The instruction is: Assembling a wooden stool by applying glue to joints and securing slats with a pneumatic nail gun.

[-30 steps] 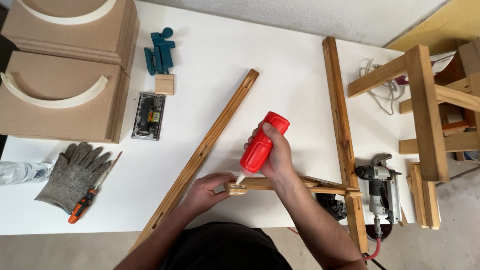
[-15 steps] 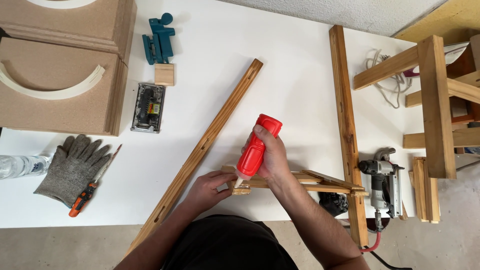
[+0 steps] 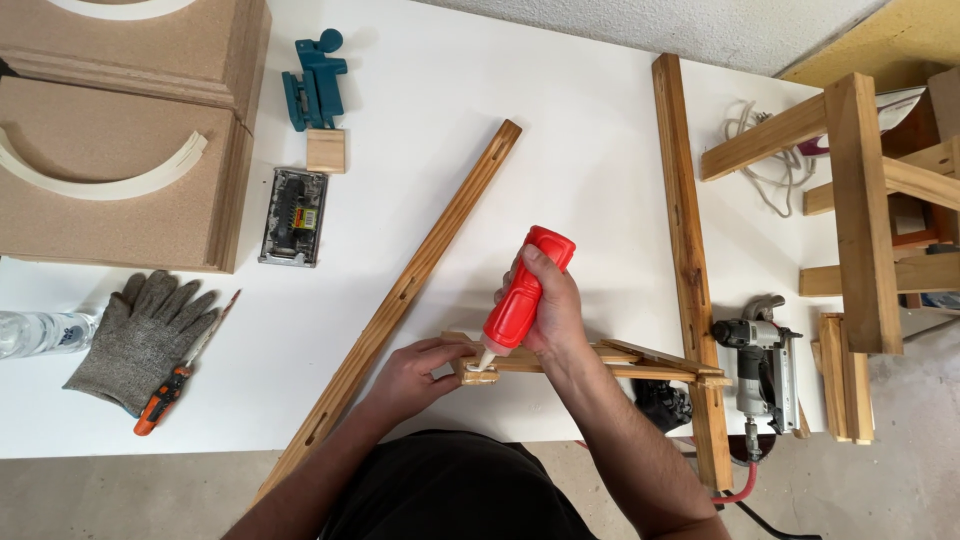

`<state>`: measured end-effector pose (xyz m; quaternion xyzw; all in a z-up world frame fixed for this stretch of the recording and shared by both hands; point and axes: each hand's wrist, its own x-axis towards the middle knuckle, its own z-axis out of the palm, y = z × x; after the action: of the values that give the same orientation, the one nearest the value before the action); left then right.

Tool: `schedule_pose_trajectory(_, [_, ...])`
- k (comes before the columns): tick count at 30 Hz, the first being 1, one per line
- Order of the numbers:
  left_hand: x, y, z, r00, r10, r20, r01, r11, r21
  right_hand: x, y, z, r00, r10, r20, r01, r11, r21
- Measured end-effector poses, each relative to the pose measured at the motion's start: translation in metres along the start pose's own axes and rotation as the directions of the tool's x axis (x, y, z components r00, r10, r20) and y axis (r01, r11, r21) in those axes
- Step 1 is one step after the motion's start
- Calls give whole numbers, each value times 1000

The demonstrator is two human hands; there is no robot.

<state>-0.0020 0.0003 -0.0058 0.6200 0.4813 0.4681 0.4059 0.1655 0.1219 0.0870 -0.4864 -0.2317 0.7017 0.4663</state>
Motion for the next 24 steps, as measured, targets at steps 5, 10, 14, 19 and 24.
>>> schedule_pose_trajectory(5, [1, -3, -1, 1000, -10, 6, 10, 1000, -3, 5, -3, -7, 1000, -11, -10, 11, 1000, 16])
schedule_pose_trajectory(10, [2, 1, -3, 1000, -15, 10, 15, 1000, -4, 4, -5, -14, 1000, -17, -15, 17, 1000, 16])
schedule_pose_trajectory(14, [3, 0, -2, 1000, -21, 2, 21, 1000, -1, 7, -6, -18, 1000, -19, 1, 19, 1000, 23])
schedule_pose_trajectory(19, [5, 7, -8, 1000, -18, 8, 18, 1000, -1, 3, -16, -18, 999, -34, 34, 32, 999, 42])
schedule_pose_trajectory(24, [17, 32, -23, 1000, 26, -2, -26, 1000, 14, -11, -40, -43, 941, -321, 106, 306, 942, 138])
